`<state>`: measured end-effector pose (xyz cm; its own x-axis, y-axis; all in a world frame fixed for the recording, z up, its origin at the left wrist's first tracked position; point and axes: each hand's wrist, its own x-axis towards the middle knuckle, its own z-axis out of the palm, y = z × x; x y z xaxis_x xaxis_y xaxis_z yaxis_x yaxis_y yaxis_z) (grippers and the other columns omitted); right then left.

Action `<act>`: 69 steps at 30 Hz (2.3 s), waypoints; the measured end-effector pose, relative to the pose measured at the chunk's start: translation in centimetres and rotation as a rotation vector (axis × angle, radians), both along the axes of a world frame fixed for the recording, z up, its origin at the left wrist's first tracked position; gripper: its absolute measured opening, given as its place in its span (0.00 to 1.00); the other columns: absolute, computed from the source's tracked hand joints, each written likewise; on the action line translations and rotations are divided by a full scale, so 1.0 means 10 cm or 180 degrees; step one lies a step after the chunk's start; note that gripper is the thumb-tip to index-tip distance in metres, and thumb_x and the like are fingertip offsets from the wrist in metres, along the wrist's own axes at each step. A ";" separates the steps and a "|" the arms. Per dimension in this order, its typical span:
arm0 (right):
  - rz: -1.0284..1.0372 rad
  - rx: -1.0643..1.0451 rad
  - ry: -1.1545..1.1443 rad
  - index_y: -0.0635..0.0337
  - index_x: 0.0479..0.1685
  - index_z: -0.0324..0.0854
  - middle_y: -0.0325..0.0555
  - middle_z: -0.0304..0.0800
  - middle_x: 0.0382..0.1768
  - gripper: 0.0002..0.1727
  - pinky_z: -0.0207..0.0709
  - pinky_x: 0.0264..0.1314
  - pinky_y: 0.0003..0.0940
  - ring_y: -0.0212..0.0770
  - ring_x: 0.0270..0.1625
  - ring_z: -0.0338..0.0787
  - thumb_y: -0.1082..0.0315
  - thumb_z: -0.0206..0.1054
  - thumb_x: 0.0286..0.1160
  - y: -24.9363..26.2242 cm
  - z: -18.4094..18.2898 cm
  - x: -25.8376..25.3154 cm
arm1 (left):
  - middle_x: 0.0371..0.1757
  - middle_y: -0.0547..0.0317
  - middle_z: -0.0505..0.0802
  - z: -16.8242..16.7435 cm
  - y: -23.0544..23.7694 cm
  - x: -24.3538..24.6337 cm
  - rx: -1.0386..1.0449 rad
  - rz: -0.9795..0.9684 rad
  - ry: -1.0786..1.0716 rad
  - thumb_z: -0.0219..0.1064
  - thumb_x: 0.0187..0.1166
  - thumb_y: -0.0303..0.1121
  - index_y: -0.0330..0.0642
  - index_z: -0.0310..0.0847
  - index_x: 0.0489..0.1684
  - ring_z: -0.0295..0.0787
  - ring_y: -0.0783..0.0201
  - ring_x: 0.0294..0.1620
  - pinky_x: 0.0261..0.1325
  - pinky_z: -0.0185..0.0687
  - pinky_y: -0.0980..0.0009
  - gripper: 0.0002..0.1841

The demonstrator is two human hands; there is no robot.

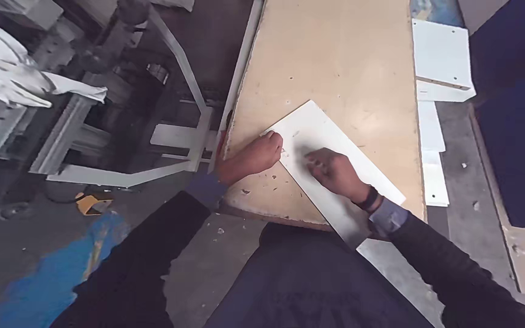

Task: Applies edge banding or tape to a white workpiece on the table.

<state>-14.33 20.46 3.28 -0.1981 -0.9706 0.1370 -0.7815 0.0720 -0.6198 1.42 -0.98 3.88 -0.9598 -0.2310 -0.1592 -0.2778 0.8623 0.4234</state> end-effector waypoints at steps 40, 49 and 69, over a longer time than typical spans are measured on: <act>-0.0550 -0.0596 -0.1357 0.59 0.54 0.76 0.48 0.84 0.40 0.11 0.83 0.33 0.36 0.39 0.34 0.86 0.62 0.55 0.92 -0.48 -0.40 0.15 | 0.50 0.42 0.90 -0.33 0.14 -0.23 -0.0393 0.0046 0.1170 0.62 0.86 0.29 0.33 0.84 0.52 0.92 0.43 0.46 0.48 0.89 0.47 0.09; -0.0629 0.0069 -0.0060 0.58 0.68 0.80 0.55 0.83 0.62 0.28 0.84 0.56 0.51 0.50 0.57 0.87 0.49 0.70 0.76 -0.49 -0.13 -0.12 | 0.56 0.42 0.88 -0.37 0.14 -0.26 -0.0099 0.0656 0.1275 0.58 0.90 0.34 0.37 0.82 0.50 0.91 0.44 0.48 0.45 0.87 0.45 0.10; -0.0248 -0.0852 0.0496 0.63 0.43 0.88 0.52 0.89 0.43 0.08 0.86 0.55 0.43 0.49 0.51 0.90 0.69 0.67 0.74 -0.61 -0.46 0.13 | 0.68 0.41 0.87 -0.22 0.04 -0.03 0.0124 0.0756 0.0561 0.77 0.74 0.51 0.43 0.84 0.71 0.80 0.43 0.74 0.79 0.73 0.48 0.30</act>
<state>-13.01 14.41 -1.28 -0.2270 -0.8787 0.4200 -0.8671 -0.0140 -0.4980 1.10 -0.58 1.64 -0.8933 -0.4495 -0.0081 -0.3892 0.7642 0.5143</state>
